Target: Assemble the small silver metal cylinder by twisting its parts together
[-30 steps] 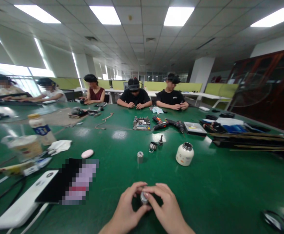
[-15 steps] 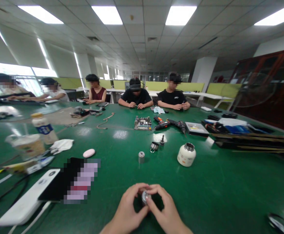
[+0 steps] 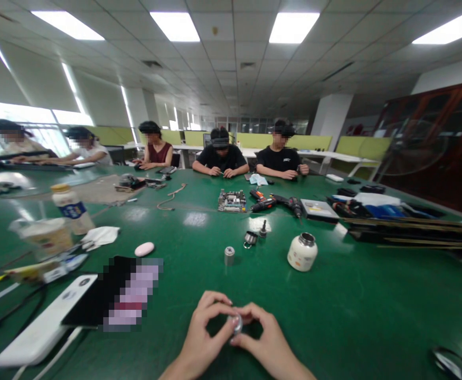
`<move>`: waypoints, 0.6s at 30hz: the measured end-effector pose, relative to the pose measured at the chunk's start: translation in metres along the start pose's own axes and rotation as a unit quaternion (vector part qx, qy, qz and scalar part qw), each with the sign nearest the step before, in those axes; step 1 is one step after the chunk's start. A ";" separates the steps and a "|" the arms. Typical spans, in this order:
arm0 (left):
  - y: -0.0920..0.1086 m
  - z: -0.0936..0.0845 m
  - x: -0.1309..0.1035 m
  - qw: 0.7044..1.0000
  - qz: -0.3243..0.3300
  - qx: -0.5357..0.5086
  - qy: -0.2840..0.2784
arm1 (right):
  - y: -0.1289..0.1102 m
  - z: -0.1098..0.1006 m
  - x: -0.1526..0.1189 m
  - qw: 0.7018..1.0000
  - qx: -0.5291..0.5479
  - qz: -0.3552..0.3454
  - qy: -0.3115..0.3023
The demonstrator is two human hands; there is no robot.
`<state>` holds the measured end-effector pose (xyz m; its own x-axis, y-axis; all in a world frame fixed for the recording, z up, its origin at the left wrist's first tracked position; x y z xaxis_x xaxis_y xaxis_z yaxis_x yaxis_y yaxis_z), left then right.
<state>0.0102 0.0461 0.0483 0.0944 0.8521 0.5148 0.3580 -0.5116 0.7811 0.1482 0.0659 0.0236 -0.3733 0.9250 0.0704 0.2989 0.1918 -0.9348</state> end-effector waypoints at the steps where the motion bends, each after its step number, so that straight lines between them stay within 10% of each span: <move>1: 0.001 0.000 0.000 1.000 0.008 0.003 0.002 | 0.000 0.001 0.000 1.000 -0.012 -0.003 -0.001; 9: -0.008 -0.025 -0.008 0.962 -0.005 0.233 0.140 | 0.004 0.002 -0.001 0.998 -0.057 0.001 0.004; 18: -0.023 -0.015 -0.011 0.913 -0.072 0.390 0.089 | 0.005 0.001 -0.002 0.998 -0.066 -0.001 0.003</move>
<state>-0.0134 0.0472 0.0300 -0.1337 0.8374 0.5300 0.9148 -0.1014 0.3910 0.1493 0.0641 0.0186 -0.3680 0.9268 0.0750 0.4110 0.2346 -0.8809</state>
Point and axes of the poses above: each hand's wrist, its own x-axis towards the middle knuckle, its own z-axis out of the palm, y = z × x, the point moved 8 cm from there along x, towards the middle knuckle, and after that the axes turned 5 degrees about z, right-handed, at the moved point
